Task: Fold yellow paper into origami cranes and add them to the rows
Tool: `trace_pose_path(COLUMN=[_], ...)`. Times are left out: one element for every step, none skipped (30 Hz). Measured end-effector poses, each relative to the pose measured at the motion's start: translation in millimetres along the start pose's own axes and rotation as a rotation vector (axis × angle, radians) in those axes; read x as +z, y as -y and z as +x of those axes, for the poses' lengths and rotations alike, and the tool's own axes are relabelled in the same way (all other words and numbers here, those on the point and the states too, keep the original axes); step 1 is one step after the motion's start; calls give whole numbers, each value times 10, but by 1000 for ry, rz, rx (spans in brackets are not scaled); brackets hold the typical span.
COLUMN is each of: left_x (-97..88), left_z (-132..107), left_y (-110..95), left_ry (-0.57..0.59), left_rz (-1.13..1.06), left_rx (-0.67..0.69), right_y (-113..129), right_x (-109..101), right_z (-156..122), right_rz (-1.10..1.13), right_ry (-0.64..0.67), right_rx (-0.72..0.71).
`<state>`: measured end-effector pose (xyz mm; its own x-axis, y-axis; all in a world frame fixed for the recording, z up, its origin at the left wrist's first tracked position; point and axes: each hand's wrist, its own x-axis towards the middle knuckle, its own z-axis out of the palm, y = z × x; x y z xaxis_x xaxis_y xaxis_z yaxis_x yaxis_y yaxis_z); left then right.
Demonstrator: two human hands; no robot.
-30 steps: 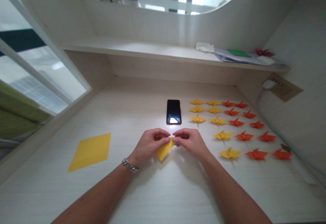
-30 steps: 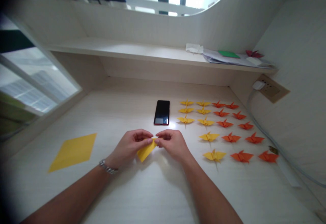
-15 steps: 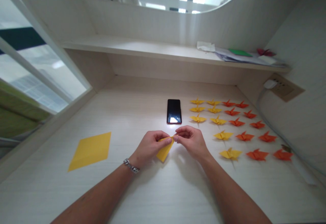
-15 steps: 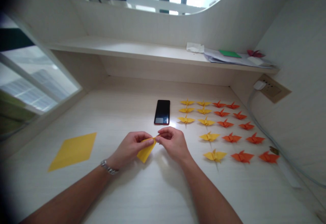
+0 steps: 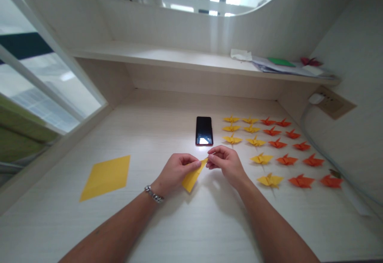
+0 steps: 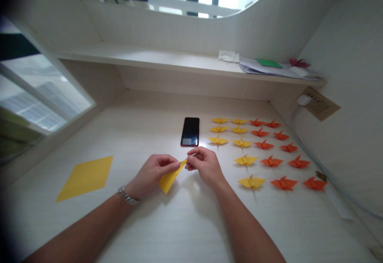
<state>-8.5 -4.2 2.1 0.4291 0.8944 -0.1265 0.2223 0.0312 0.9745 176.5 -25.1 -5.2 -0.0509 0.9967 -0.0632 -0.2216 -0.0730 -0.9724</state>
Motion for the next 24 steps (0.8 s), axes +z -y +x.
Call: trace_pose_path(left_x=[2,3,5,7,7,7,7,6,5,4,3,2,1,1,1,1,2,3,3,4,5,6,6,5], left_z=[3,5,7,8,9,8,8,7,7,8,9,10,11,12,13,12,11,10,9,8,7,8,10,12], left_y=[3,7,12,17,23,27,31,34,36,37,38,39,39,38,37,36,34,33,32,32,33,34,36,39], left_ry=[-5,-9,-11,-17,-17,-15,-11,-6,-4,-2,-1,1,3,6,8,7,5,2,0,-2,-3,-3,-3,-4], left_rz=[-10,-17,-19,-16,-9,0,9,18,25,30,34,37,39,42,45,49,53,57,59,59,57,53,48,44], left_rx=[-7,-11,-14,-12,-9,-6,-2,-1,0,-2,-7,-13,-19,-25,-28,-30,-30,-30,-32,-34,-39,-43,-48,-53], right_y=[1,-1,-5,-12,-22,-32,-43,-53,-62,-68,-72,-74,-74,-74,-74,-75,-77,-80,-84,-89,-94,-98,-101,-102], right_x=[-10,-17,-20,-19,-13,-4,7,19,30,39,46,51,54,56,58,60,61,61,62,61,60,59,58,58], right_z=[7,12,15,16,14,11,7,4,0,-2,-3,-3,-3,-2,-2,-1,-1,-1,-1,0,1,1,2,2], right_rz=[7,0,-18,-47,-85,-130,-175,-214,-242,-258,-264,-264,-262,-261,-260,-259,-259,-260,-261,-263,-264,-265,-266,-267], right_ry=[-16,-32,-41,-37,-19,6,32,52,63,64,58,50,45,43,43,44,47,48,47,47,47,48,48,49], right_rx=[-3,-10,-15,-18,-18,-16,-13,-7,-1,5,11,15,18,21,25,29,34,37,38,38,36,35,32,30])
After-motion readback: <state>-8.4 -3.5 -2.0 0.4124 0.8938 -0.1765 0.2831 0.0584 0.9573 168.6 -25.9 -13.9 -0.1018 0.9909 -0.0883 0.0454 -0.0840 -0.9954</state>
